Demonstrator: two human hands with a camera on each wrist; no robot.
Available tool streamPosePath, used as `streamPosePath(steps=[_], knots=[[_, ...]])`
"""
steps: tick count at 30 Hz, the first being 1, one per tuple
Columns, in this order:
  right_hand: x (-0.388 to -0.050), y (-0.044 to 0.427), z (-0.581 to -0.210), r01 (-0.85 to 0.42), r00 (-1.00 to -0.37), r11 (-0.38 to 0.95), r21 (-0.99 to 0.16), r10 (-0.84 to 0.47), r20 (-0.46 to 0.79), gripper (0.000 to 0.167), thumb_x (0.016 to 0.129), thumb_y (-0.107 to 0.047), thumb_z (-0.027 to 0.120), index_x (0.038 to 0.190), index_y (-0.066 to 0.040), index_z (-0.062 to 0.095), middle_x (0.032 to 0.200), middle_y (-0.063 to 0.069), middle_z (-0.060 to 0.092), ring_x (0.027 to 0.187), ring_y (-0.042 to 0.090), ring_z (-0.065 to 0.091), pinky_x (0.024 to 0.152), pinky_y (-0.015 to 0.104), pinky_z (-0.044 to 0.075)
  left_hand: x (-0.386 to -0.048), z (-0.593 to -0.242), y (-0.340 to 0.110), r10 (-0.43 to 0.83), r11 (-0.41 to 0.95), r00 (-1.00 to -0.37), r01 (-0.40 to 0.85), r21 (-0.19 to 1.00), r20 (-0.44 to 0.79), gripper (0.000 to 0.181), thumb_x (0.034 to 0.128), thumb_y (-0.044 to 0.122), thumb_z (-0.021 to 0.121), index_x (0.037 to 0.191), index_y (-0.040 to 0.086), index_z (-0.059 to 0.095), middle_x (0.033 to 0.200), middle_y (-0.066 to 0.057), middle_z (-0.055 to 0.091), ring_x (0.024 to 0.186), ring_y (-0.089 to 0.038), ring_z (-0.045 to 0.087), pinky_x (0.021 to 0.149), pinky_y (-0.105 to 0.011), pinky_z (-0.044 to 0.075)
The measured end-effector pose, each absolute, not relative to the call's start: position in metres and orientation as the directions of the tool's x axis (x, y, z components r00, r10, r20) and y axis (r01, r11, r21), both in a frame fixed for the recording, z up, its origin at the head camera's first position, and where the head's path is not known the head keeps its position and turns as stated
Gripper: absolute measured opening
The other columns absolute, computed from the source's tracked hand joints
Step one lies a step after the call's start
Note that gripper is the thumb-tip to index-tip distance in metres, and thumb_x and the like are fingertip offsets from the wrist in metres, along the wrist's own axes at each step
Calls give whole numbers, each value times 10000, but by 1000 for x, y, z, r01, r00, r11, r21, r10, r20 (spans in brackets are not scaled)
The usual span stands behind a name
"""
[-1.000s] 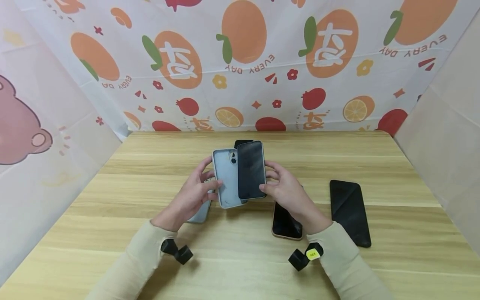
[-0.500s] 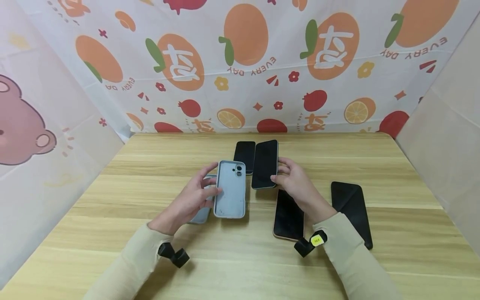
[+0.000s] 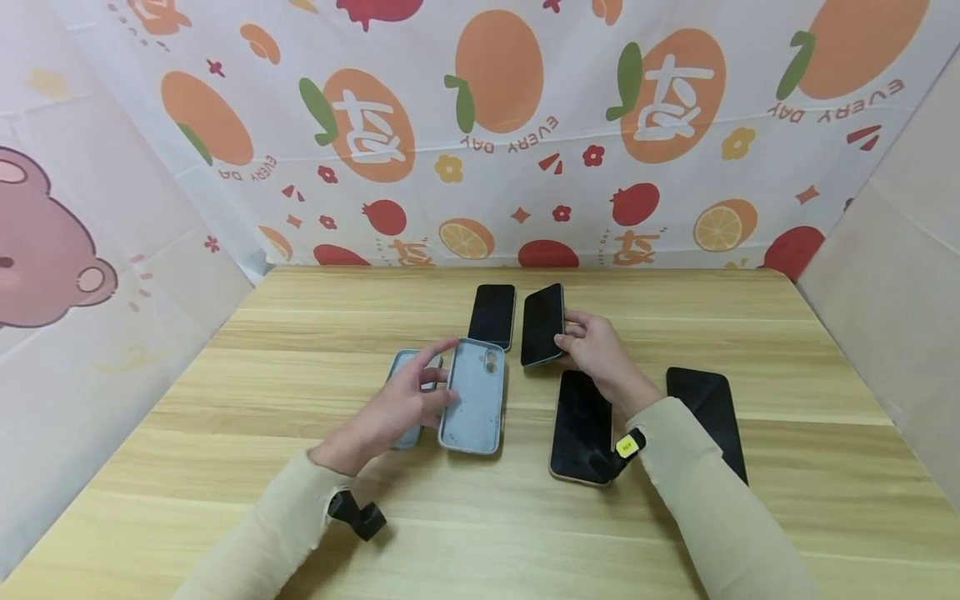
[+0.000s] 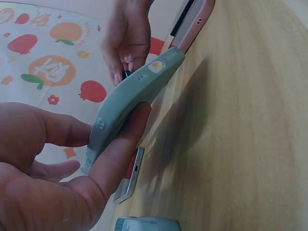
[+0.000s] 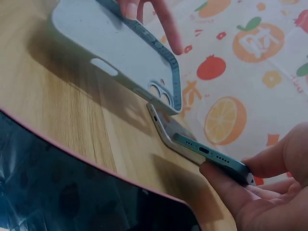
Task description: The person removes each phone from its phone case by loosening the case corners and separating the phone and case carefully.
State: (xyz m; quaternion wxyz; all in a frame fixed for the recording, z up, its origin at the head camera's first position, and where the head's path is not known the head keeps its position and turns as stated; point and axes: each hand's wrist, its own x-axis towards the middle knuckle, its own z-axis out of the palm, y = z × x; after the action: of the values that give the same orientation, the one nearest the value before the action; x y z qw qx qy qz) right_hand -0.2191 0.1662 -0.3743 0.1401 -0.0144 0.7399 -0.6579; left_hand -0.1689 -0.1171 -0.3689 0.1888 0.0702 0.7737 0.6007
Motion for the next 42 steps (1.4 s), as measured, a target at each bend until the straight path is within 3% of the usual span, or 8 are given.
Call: streamPosePath(steps=[8,19,25,31,33,39,42], knots=[[-226,166,-379,199,-958,146,-969,-180,-223,558,1041,-37,423,1546,35,197,1492,262,441,1309,347,509,1040,424,461,-167,-374,-114,338,352,-913,-102,930,-228,666,965,4,565,1529,247,308,1308,-180,526,1036,-266,618,727,-366,604],[-234,170,-386,205,-956,152,-967,-183,-231,548,1033,-7,408,1537,46,200,1471,271,454,1268,288,539,997,358,506,-164,-379,-111,341,465,-912,-45,884,-226,642,945,7,604,1512,169,352,1310,-198,527,1061,-268,581,694,-335,590],[-236,171,-386,222,-946,177,-959,-198,-255,574,1042,-48,407,1542,65,150,1494,293,410,1306,305,505,1037,372,483,-162,-377,-109,333,538,-921,9,843,-202,622,943,33,622,1500,131,364,1375,-209,542,1176,-300,577,710,-314,576],[-236,173,-382,222,-943,233,-947,-197,-270,579,1036,-84,383,1542,71,148,1504,316,372,1375,365,425,1127,468,390,-160,-373,-108,328,602,-923,40,797,-202,610,947,7,602,1499,107,360,1507,-214,441,1315,-332,523,970,-437,539],[-235,174,-380,210,-945,247,-946,-197,-261,579,1034,-81,382,1542,72,151,1512,322,353,1397,376,397,1149,482,364,-159,-372,-108,330,641,-924,67,765,-196,599,939,-13,599,1485,100,378,1466,-214,481,1279,-316,545,996,-438,522],[-233,174,-378,174,-949,285,-943,-206,-238,613,1025,-99,397,1553,57,125,1562,316,262,1449,382,308,1192,493,294,-157,-369,-106,339,724,-923,134,676,-181,548,922,-35,606,1429,84,436,1156,-162,623,994,-231,565,806,-348,530],[-231,173,-376,165,-950,300,-940,-207,-233,627,1022,-101,396,1557,51,107,1577,314,231,1462,388,287,1199,493,280,-156,-367,-104,341,740,-923,145,657,-181,539,928,-20,606,1429,83,436,1176,-153,630,1002,-214,567,826,-345,529]])
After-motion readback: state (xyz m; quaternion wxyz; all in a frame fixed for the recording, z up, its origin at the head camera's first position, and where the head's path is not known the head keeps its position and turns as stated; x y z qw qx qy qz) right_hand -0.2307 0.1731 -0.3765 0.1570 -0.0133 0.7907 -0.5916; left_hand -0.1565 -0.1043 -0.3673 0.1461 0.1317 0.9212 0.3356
